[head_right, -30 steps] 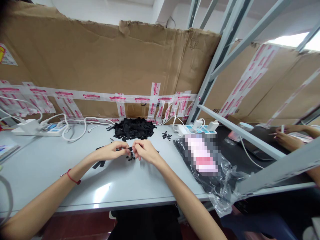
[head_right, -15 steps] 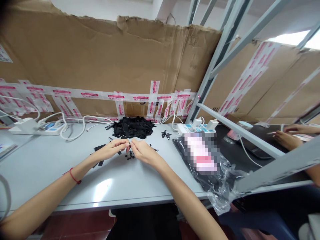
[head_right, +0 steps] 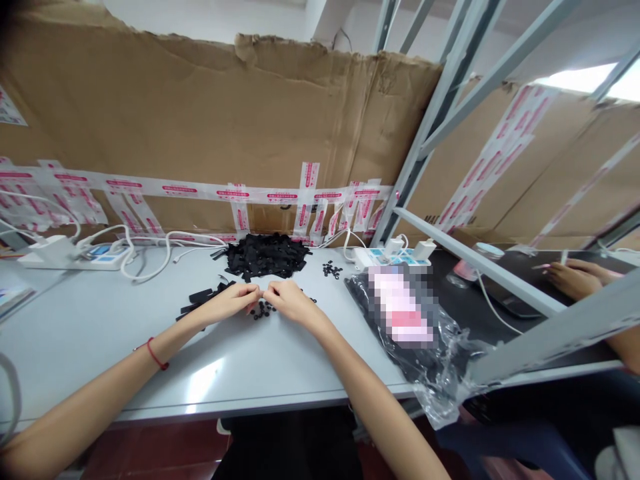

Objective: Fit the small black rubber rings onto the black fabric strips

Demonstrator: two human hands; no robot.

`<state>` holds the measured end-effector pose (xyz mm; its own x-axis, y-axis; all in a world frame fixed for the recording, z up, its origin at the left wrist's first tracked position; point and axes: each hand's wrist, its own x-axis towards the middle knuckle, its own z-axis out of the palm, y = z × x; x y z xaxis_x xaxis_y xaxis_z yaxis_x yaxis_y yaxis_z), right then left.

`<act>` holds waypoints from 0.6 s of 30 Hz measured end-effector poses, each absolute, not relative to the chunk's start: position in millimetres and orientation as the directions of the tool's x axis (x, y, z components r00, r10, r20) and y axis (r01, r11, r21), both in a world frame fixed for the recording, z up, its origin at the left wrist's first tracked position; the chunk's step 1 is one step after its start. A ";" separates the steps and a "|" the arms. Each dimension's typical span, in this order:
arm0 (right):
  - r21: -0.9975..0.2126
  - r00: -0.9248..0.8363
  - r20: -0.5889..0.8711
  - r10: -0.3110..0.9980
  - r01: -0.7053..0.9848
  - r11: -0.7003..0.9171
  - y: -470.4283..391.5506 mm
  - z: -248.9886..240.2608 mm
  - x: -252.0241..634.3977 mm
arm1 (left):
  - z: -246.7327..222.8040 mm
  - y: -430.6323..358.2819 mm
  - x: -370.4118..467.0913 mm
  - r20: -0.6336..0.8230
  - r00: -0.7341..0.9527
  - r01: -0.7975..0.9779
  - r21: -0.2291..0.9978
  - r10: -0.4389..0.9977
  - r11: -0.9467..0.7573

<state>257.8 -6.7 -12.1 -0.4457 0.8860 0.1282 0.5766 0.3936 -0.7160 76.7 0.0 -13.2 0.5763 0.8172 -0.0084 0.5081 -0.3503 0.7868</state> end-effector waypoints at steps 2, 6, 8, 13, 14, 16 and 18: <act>-0.728 -0.471 0.108 0.875 0.562 0.393 -6.4 -11.5 257.8 | -12.8 -2.1 76.9 -0.004 0.567 0.561 0.733 0.824 -0.383; -0.726 -0.532 0.078 0.843 0.549 0.413 -5.2 -7.5 263.5 | -8.0 -2.2 76.0 -0.013 0.564 0.592 0.704 0.825 -0.393; -0.694 -0.516 0.068 0.854 0.591 0.412 -3.4 -4.8 271.3 | -0.8 1.9 68.6 0.012 0.540 0.615 0.677 0.842 -0.404; -0.423 -0.338 0.074 0.938 0.842 0.337 4.5 -3.5 293.4 | 25.9 15.5 23.7 0.063 0.317 0.893 0.317 0.946 -0.320; -0.362 -0.310 0.062 0.949 0.879 0.311 5.9 -4.2 296.1 | 29.7 17.3 14.6 0.050 0.266 0.935 0.227 0.963 -0.271; -0.276 -0.277 0.048 0.960 0.920 0.280 7.6 -5.9 299.1 | 33.4 20.0 2.8 0.106 0.183 0.971 0.138 0.977 -0.197; -0.231 -0.276 0.050 0.960 0.932 0.280 7.8 -7.4 300.1 | 32.1 23.2 2.4 0.191 0.159 0.973 0.137 0.969 -0.187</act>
